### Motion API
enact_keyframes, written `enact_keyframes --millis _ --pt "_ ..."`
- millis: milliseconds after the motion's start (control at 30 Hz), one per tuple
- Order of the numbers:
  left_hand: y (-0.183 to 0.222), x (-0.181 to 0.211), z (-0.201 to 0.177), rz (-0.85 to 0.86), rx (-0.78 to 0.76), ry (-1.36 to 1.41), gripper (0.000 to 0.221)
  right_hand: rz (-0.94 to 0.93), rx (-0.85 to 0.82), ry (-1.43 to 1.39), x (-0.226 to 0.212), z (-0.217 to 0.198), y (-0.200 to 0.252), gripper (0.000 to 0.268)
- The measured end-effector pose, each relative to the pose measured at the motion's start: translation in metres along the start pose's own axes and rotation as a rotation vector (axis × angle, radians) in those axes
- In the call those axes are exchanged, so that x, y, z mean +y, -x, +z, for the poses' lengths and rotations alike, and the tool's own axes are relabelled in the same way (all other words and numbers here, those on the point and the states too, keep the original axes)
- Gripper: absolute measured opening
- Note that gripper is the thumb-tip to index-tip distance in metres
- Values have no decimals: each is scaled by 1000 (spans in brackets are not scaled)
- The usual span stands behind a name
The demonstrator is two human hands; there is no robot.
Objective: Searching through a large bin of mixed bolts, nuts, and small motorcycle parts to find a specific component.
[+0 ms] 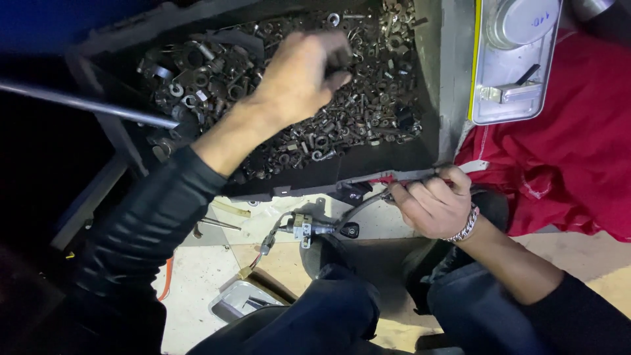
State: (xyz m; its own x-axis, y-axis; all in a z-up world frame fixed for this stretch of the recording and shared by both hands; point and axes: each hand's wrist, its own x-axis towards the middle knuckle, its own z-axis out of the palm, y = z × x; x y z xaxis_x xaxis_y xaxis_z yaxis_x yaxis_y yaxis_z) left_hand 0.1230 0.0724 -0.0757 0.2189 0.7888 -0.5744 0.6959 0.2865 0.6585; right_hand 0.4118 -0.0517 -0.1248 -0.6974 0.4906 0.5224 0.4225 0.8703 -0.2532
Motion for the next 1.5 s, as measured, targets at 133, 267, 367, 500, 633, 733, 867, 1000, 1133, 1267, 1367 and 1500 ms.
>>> enact_keyframes --millis 133,267,367,500,633,733,867,1000,1133,1267,1367,1500 --pt "-19 -5 22 164 59 -140 25 39 -30 -71 -3 -9 -10 22" --pt "-35 -3 37 205 111 -125 18 126 -40 -158 -11 -21 -25 30" --pt "-44 10 51 182 49 -55 19 265 -46 -232 -22 -26 -26 25" --pt "-62 10 75 171 -5 -147 46 259 -12 -202 -46 -32 -26 20" --pt "-58 19 42 112 0 -122 50 261 -112 -520 -65 -36 -21 23" --pt "-51 14 18 98 10 -302 44 484 -194 -667 -68 -46 -38 21" --pt "-57 -21 40 227 170 -711 27 954 -352 -1097 -61 -46 -57 16" --pt "-59 -22 40 166 40 -699 10 1030 -246 -1216 -62 -44 -59 16" --pt "-70 -39 51 373 61 -899 20 1099 -181 -1040 -41 -59 -80 28" --pt "-37 -33 31 440 290 -448 14 851 -32 -722 -11 -65 -95 9" --pt "42 33 -7 260 212 93 17 646 -72 -331 0 -52 -97 22" --pt "86 31 8 506 166 249 8 685 -124 -380 -14 -44 -114 33"
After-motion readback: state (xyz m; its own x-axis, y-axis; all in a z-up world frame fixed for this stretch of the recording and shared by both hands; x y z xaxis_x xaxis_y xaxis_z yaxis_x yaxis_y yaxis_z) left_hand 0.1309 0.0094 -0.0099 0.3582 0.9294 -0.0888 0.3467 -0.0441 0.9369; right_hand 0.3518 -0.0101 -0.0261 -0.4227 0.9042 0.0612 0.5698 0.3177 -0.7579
